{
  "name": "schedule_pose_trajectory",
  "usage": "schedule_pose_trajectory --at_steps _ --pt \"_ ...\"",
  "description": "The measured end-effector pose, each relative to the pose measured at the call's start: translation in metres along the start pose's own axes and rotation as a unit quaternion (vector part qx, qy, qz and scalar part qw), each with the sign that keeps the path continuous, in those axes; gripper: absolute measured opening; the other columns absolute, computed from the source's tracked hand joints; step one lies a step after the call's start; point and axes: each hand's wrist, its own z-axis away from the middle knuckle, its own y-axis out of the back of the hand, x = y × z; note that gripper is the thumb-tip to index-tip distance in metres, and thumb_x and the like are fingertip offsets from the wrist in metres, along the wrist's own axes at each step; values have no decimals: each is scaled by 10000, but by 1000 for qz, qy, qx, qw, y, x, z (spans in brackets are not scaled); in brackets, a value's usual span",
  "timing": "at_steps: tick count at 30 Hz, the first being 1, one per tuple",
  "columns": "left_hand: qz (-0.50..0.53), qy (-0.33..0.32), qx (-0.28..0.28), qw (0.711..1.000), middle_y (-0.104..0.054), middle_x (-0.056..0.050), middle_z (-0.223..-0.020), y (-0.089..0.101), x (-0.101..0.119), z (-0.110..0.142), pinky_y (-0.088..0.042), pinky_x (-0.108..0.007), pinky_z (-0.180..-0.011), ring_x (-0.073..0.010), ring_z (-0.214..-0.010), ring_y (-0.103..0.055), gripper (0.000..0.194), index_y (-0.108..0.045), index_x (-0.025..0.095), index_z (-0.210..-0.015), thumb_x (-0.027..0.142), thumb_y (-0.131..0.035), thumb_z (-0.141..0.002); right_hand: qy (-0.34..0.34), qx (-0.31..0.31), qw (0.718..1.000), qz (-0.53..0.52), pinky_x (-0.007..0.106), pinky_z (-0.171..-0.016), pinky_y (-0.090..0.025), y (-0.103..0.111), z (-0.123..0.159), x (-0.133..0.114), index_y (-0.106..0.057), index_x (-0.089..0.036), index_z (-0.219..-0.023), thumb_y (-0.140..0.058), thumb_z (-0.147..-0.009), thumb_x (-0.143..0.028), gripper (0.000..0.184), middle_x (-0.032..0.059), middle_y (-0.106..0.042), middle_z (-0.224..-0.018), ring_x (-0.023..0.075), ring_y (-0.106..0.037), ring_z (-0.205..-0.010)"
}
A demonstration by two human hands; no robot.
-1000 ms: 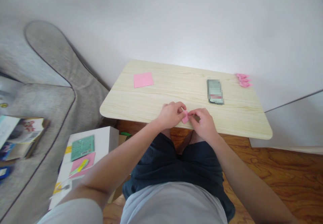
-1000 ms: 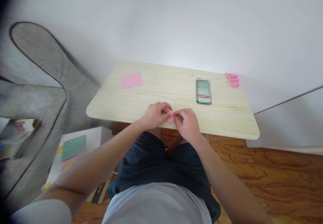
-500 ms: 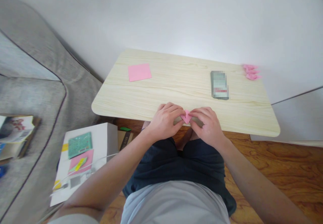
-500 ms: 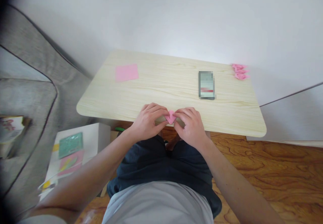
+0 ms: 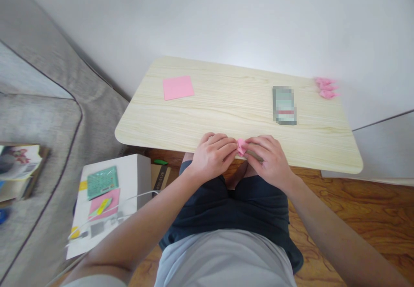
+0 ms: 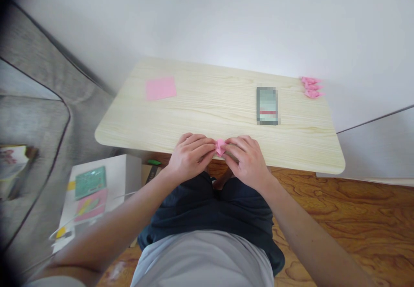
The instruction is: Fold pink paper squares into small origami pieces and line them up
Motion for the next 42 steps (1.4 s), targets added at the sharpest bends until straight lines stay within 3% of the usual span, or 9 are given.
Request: schedule_pose_trajectory --at_steps 9,17,23,34,42 --pt "-48 -9 45 998 -782 -24 -1218 -2 9 1 -393 -445 -1018 -245 -1132 -669 204 -754 299 -1144 322 -614 -997 20 33 999 -4 494 -1003 -500 -3 1 -2 -695 -303 -1319 -653 -989 -285 333 65 -738 -1270 285 -639 -1163" --pt "-72 3 88 994 -792 7 -1183 -14 11 3 -403 -437 -1035 -212 -1117 -676 163 -773 308 -1095 319 -643 -998 36 77 996 2 471 -970 -524 -11 1 -5 -715 -275 -1245 -701 -950 -220 300 61 -760 -1212 266 -654 -1116" --pt "-71 10 76 995 -784 26 -1193 -13 12 3 -406 -432 -1041 -211 -1137 -656 140 -784 311 -1036 342 -654 -992 15 69 997 14 473 -943 -516 -13 0 -7 -750 -264 -1174 -690 -960 -230 224 62 -762 -1155 271 -642 -1096" --pt "-42 94 79 992 -758 -41 -1071 -10 16 0 -432 -403 -959 -225 -1082 -613 204 -761 248 -952 398 -631 -1004 -68 33 997 -32 462 -930 -497 -6 -13 -12 -777 -241 -1013 -644 -1002 -300 146 79 -710 -1047 259 -624 -1033" --pt "-68 140 6 988 -713 -39 -1097 1 24 -10 -412 -420 -920 -244 -1076 -582 186 -717 248 -976 416 -640 -993 -110 31 993 -23 449 -908 -489 -7 -17 -14 -791 -237 -975 -638 -1006 -358 198 82 -655 -999 252 -607 -980"
